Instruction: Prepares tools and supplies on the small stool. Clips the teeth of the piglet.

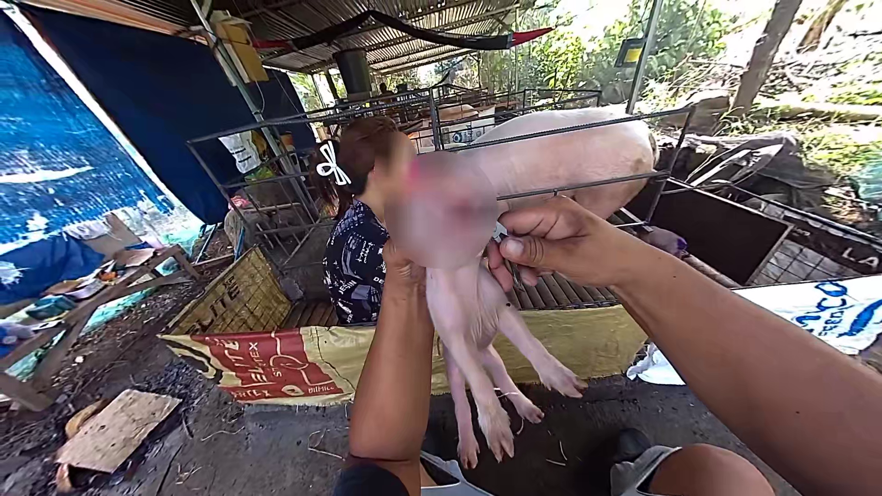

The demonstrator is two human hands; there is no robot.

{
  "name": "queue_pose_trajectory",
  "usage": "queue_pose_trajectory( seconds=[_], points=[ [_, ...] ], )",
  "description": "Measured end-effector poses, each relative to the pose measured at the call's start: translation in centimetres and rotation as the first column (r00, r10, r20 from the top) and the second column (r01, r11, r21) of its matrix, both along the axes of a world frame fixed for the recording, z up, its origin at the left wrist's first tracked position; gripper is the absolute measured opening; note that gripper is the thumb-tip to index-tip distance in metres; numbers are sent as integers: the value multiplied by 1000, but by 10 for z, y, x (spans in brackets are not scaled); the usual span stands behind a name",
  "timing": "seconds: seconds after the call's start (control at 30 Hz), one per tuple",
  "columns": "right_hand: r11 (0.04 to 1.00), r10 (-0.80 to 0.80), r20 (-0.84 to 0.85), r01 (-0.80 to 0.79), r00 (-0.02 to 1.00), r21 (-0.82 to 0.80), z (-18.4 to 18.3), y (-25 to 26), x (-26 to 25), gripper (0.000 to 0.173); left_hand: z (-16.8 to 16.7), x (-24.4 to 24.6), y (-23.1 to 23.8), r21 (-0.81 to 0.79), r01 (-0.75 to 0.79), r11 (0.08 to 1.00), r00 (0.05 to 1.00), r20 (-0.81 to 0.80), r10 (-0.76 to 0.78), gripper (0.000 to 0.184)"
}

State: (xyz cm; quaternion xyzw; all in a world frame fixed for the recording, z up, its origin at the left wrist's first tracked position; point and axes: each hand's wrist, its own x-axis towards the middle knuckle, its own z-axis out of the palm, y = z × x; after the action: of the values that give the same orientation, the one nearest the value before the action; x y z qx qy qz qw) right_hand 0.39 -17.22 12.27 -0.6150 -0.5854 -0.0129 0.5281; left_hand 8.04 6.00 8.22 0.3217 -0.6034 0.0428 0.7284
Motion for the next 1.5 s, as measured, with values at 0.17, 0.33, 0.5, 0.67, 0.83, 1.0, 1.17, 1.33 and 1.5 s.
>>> queue_pose_trajectory(
  seconds=[0.17,0.33,0.5,0.67,0.83,1.0,1.17,1.33,1.5],
  points=[
    [999,37,-19,-36,999,21,0,7,0,26,6,-3,4,13,-10,1000,998,58,9,47],
    [999,34,-16,-33,999,12,2,11,-1,26,13,-2,6,38,-11,999,999,39,9,61],
    [1000,-5,-6,5,1000,5,3,14,-2,27,16,-23,6,19,-45,999,998,-41,46,56],
    [1000,-11,-1,11,1000,10,4,17,-1,28,14,-1,10,28,-43,999,995,89,40,62],
    [1000,18,-1,-18,1000,25,2,22,0,28,24,-29,11,58,-98,993,993,-52,102,59],
    [998,33,2,-33,999,47,0,28,1,27,14,-6,16,29,-23,999,999,35,22,58],
    [998,22,19,-23,1000,53,-1,31,2,29,20,-17,15,33,-42,999,997,61,40,60],
    [998,8,21,-10,1000,65,-2,31,1,28,32,-55,9,51,-83,995,996,-17,84,57],
    [995,28,54,-33,998,94,-4,33,1,29,21,-36,11,41,-40,998,999,15,40,53]
  ],
)
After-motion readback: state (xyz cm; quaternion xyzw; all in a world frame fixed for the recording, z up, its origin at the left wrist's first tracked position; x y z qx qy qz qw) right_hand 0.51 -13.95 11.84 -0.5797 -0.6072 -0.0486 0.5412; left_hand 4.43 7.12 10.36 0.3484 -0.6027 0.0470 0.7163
